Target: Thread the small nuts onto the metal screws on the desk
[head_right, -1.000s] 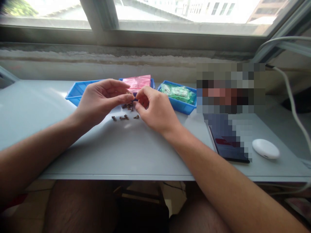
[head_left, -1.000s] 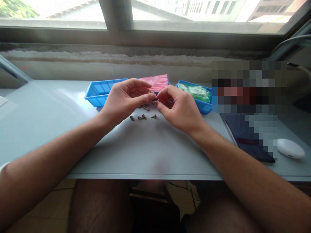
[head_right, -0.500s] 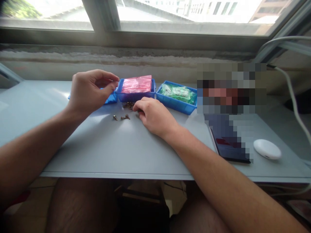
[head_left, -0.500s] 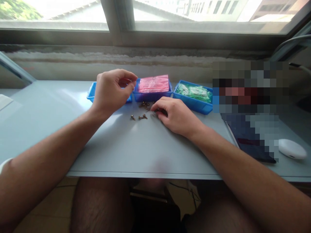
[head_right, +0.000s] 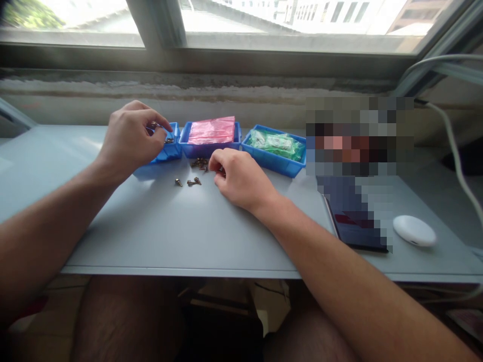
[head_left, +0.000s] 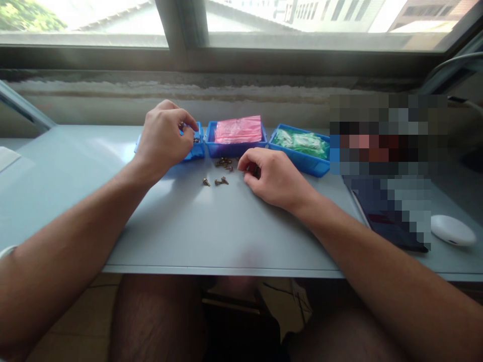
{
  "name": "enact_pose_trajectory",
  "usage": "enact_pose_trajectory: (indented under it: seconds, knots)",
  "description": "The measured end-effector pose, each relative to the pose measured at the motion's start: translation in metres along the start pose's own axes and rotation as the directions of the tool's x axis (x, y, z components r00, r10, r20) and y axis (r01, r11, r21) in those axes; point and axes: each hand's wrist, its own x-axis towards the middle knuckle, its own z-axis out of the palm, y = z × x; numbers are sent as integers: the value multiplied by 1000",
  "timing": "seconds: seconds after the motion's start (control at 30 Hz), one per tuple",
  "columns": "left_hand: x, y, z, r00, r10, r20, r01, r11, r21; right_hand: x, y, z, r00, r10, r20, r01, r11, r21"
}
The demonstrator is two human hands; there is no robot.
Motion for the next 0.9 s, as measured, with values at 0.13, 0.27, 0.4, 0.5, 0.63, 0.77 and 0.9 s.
enact_pose_trajectory:
  seconds: [0.13,0.27,0.4,0.5,0.63,0.77,0.9]
  knots:
    - [-2,2,1,1000,29,-6,-29,1000,-4,1,-3,-1,997,-26,-69,28,999,34]
    - [-8,16,7,985,148,-94,-153,987,-49,2,-6,-4,987,-24,-156,35,997,69]
    - [-22,35,17,985,165,-53,-172,963,-206,2,-11,-6,969,2,-246,21,996,90]
    - [-32,42,23,970,243,32,-232,952,-197,1,-14,-5,955,-11,-295,56,988,143]
    - [-37,45,30,951,295,94,-248,908,-339,2,-11,-1,939,-72,-337,136,976,172]
    - [-38,49,34,968,236,90,-146,812,-565,3,-6,2,909,-100,-405,172,974,146]
    - [-41,52,35,985,112,134,-2,774,-634,3,-5,1,913,-62,-402,140,976,167]
